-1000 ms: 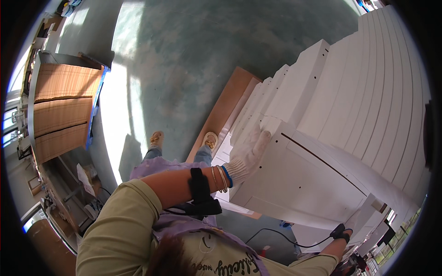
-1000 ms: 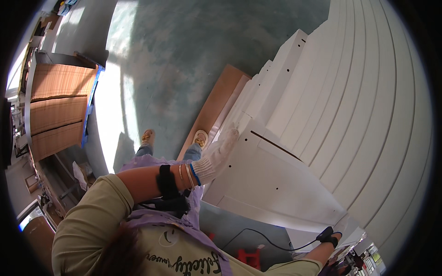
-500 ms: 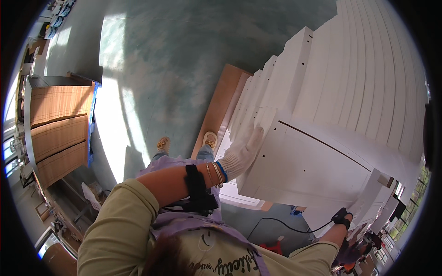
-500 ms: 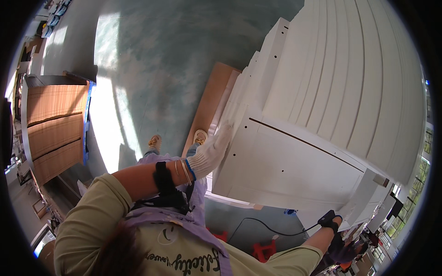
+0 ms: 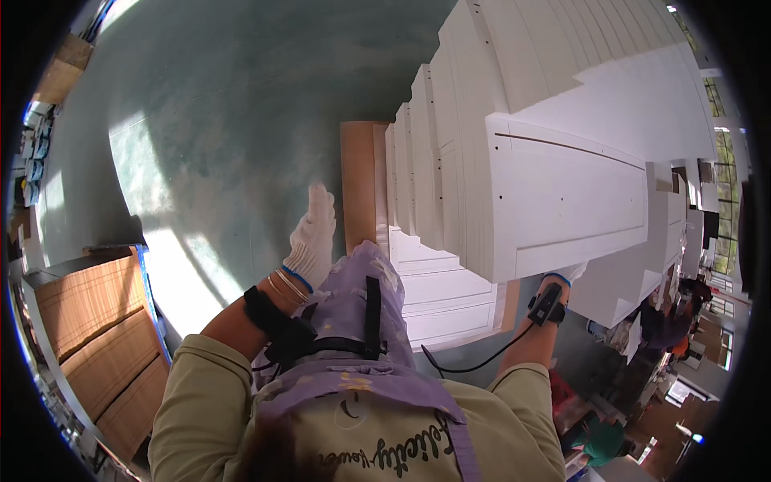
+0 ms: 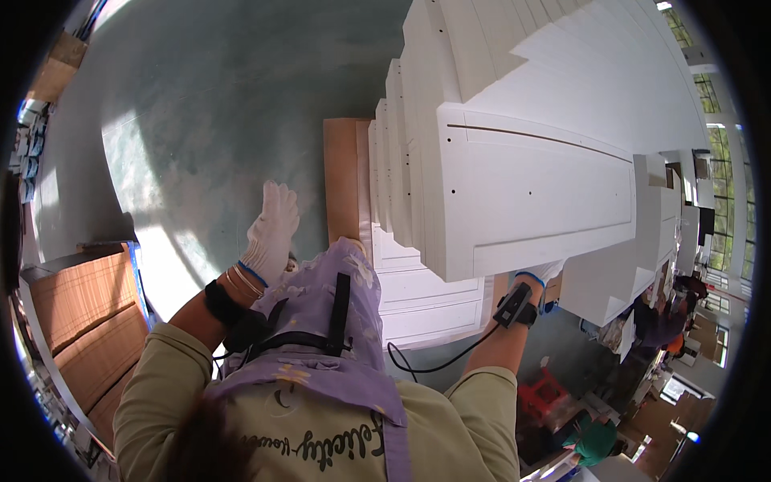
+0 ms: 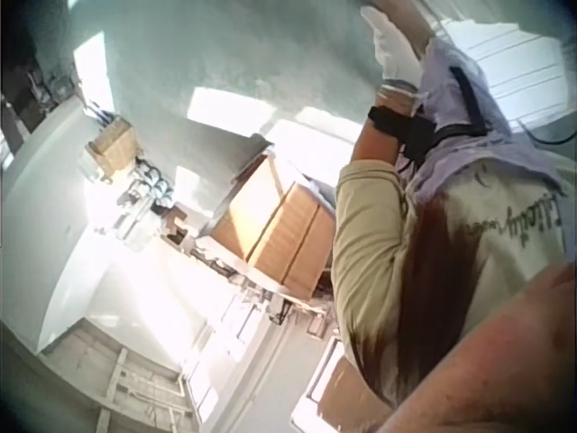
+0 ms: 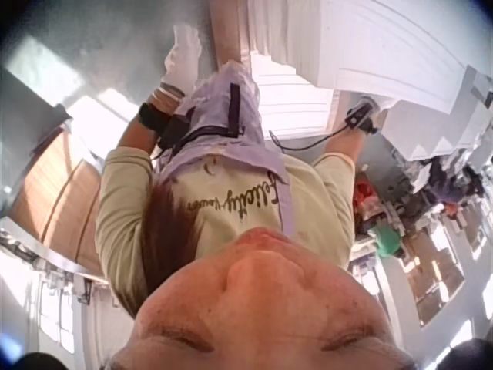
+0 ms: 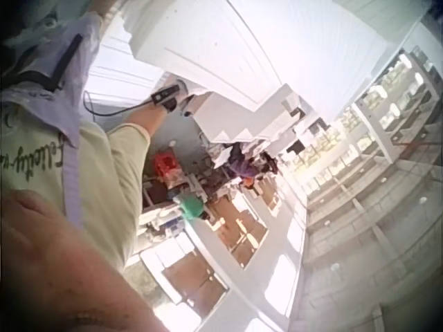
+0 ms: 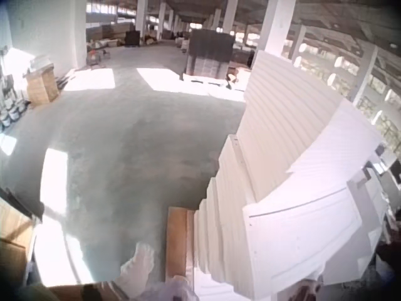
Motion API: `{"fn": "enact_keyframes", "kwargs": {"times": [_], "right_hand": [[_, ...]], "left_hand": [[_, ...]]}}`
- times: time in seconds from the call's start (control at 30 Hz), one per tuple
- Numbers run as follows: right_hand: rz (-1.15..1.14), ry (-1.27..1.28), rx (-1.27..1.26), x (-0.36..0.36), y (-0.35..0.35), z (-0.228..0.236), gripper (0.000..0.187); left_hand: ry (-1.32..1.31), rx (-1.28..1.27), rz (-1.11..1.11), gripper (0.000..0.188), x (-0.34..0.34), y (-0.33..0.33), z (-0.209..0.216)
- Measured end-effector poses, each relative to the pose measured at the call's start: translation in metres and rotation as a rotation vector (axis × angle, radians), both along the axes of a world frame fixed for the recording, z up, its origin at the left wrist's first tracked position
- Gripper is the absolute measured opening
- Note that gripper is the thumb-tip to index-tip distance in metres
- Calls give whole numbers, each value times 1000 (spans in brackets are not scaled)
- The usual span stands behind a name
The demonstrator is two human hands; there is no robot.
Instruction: Stacking and organizing white furniture panels on a pallet in a manufacturing environment.
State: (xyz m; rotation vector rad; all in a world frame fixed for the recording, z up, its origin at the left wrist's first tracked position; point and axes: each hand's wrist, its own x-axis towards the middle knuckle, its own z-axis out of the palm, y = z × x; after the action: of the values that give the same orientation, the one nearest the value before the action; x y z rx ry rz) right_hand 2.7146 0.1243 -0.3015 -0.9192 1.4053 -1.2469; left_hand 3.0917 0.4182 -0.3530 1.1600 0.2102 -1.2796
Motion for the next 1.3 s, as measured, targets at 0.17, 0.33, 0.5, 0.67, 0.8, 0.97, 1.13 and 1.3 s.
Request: {"fn": "enact_keyframes", "kwargs": {"times": [0.17,0.33,0.5,0.67,0.8,0.97,1.13,1.3], "right_hand": [[-169,-243,-96,114,83,19,51],[-120,53,-136,167,156,-11,53],[285,535,111,175,242,-39,56],[295,199,589,87,309,-43,45],[51,72,596,-20,355,-52,23],[-172,-304,518,-129,430,-90,20],[-323,-206,692,-190,503,-111,20],[-472,-318,563,-297,577,-124,19]], "left_hand": [[-457,-344,-232,42,80,83,-31],[-209,-233,-4,36,168,201,-41],[-303,110,124,76,183,221,-5],[-226,-157,-245,43,183,223,-13],[-267,-353,-430,41,172,221,1],[21,-470,-479,20,114,205,52],[-115,-544,-538,24,78,161,46],[-791,-157,-503,59,-40,92,97]]}}
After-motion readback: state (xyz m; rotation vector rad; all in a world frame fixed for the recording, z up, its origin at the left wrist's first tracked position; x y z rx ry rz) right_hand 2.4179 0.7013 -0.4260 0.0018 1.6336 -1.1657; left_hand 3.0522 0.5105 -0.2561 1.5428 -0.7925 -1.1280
